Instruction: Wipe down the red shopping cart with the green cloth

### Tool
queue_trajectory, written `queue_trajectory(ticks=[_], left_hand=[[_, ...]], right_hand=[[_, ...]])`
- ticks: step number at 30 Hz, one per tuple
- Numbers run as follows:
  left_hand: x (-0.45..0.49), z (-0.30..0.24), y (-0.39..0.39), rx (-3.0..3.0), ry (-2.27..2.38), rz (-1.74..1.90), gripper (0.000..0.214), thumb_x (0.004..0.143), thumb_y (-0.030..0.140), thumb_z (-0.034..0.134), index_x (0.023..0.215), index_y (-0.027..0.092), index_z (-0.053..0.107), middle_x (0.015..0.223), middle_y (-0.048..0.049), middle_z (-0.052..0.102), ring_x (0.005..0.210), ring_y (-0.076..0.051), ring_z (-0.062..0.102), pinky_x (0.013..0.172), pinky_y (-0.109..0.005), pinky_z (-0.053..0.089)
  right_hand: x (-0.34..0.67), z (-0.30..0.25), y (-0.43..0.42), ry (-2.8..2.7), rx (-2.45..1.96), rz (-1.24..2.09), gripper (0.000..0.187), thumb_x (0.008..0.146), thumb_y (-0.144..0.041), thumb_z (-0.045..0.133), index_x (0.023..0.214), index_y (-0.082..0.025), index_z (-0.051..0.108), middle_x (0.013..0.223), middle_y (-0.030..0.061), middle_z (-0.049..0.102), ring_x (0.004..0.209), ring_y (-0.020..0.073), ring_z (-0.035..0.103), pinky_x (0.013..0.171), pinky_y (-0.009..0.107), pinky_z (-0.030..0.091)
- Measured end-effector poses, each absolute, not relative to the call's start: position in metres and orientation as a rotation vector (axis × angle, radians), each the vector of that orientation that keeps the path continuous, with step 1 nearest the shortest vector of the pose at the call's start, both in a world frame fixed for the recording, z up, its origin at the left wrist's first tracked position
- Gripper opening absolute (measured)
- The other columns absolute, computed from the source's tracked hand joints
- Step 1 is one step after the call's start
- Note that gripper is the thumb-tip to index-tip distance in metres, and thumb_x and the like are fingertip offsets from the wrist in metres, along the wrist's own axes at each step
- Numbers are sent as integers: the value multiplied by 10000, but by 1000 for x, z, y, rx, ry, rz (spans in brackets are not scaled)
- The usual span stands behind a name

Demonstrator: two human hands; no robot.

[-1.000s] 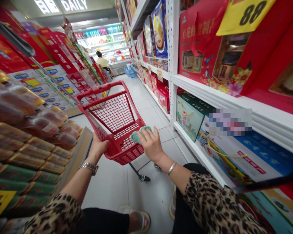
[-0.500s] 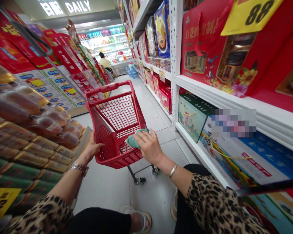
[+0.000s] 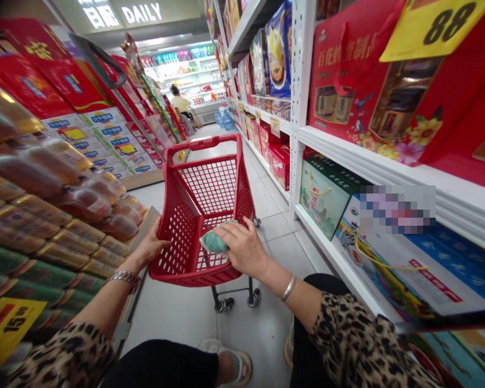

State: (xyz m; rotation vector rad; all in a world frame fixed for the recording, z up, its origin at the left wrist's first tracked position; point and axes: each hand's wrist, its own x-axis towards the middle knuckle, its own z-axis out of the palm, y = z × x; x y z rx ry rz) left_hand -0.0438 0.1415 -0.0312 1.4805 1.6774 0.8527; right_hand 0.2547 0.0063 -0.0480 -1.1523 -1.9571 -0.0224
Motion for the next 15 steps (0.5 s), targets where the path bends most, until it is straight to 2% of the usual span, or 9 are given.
queue_trajectory(ticks=[2, 5, 8, 11, 15], left_hand=[[-44, -31, 142, 1496, 1673, 840, 1153, 546, -14, 667, 1618, 208, 306, 1208, -96, 749, 1032, -254, 732, 998, -406, 573], [-39, -29, 140, 1618, 1716, 819, 1095, 585, 35, 709, 1603, 190, 338, 1226, -113, 744, 1136, -271, 707, 1080, -407, 515], [-29, -24, 131, 1731, 1886, 808, 909, 706, 201, 762, 1552, 171, 432, 1276, -170, 720, 1208, -330, 674, 1141, -477, 452], [-20, -24, 109, 1661, 2068, 930, 769, 843, 400, 679, 1529, 146, 441, 1424, -224, 623, 1226, -363, 657, 1147, -534, 433], [-12, -44, 61, 1490, 2168, 1061, 797, 845, 582, 633, 1457, 106, 450, 1489, -267, 533, 1334, -408, 569, 1125, -539, 461]], right_hand=[[257, -46, 9, -1938, -1173, 26, 388, 932, -210, 662, 1320, -220, 655, 1327, 118, 719, 1236, 251, 652, 1155, 508, 326], [259, -45, 12, -1928, -1191, 66, 373, 913, -232, 694, 1286, -226, 668, 1304, 111, 731, 1206, 252, 666, 1151, 511, 322], [258, -44, 13, -1927, -1218, 55, 362, 903, -228, 698, 1263, -220, 673, 1252, 100, 749, 1164, 249, 673, 1158, 516, 305], [260, -45, 14, -1937, -1278, 11, 376, 899, -176, 660, 1272, -217, 668, 1213, 91, 751, 1131, 240, 664, 1160, 509, 305], [263, -47, 14, -1950, -1349, -81, 437, 864, -96, 607, 1285, -196, 665, 1193, 98, 739, 1126, 250, 641, 1156, 507, 323]])
